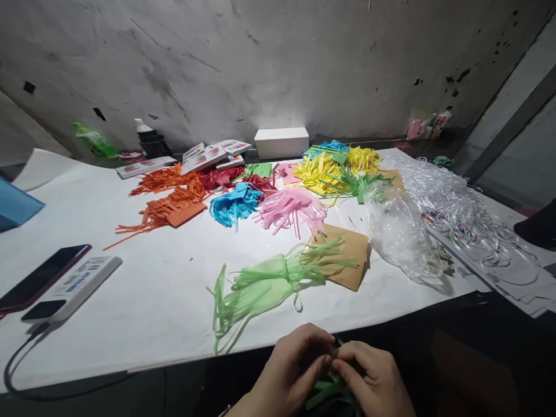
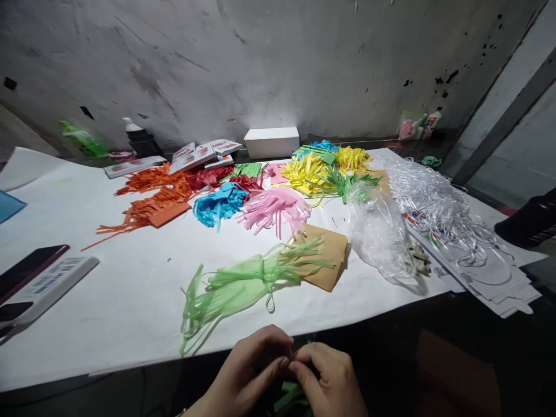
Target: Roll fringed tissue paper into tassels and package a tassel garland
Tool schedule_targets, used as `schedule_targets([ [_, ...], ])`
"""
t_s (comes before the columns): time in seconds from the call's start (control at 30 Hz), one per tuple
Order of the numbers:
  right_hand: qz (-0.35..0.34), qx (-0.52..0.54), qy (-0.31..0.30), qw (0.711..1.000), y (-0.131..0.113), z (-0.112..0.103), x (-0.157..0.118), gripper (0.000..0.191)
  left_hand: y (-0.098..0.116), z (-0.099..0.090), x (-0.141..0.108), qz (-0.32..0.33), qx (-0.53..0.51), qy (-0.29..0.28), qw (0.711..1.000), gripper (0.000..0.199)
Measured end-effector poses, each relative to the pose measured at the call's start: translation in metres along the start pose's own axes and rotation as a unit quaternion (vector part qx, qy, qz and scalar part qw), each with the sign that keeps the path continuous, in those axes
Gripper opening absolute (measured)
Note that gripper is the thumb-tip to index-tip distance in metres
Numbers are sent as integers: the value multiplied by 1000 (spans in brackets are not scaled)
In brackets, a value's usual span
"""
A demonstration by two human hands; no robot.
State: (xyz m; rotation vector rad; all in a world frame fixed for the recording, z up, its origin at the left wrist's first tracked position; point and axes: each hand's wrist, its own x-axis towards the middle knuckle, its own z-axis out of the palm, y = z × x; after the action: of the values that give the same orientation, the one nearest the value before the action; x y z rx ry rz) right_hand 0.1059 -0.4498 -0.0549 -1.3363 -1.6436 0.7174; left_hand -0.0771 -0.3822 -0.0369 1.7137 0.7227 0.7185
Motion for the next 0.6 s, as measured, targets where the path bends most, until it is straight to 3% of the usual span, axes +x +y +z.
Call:
schedule_targets([
  [0.07, -2, 5, 11, 1000, 1, 0, 0, 8, -1, -1, 0, -4, 1, 11, 1000, 11],
  [0.2, -33, 1, 27, 999, 2, 1, -1, 9, -6, -1, -1, -13, -25, 49, 998, 16],
  [0.37, -11, 21, 14, 1000, 1, 6, -1, 18, -9, -1, -3, -28, -86, 61, 994, 19],
  [0.47, -96, -61, 41, 993, 1, 15, 5, 15, -12, -2, -6, 65, 8, 79, 995, 28],
  [0.53, -162, -129, 86, 975, 2, 24, 9, 18, -14, -3, -9, 144, 89, 94, 981, 30],
  [0.6, -203, -177, 106, 957, 4, 33, 13, 23, -15, -8, -11, 181, 143, 114, 966, 26],
])
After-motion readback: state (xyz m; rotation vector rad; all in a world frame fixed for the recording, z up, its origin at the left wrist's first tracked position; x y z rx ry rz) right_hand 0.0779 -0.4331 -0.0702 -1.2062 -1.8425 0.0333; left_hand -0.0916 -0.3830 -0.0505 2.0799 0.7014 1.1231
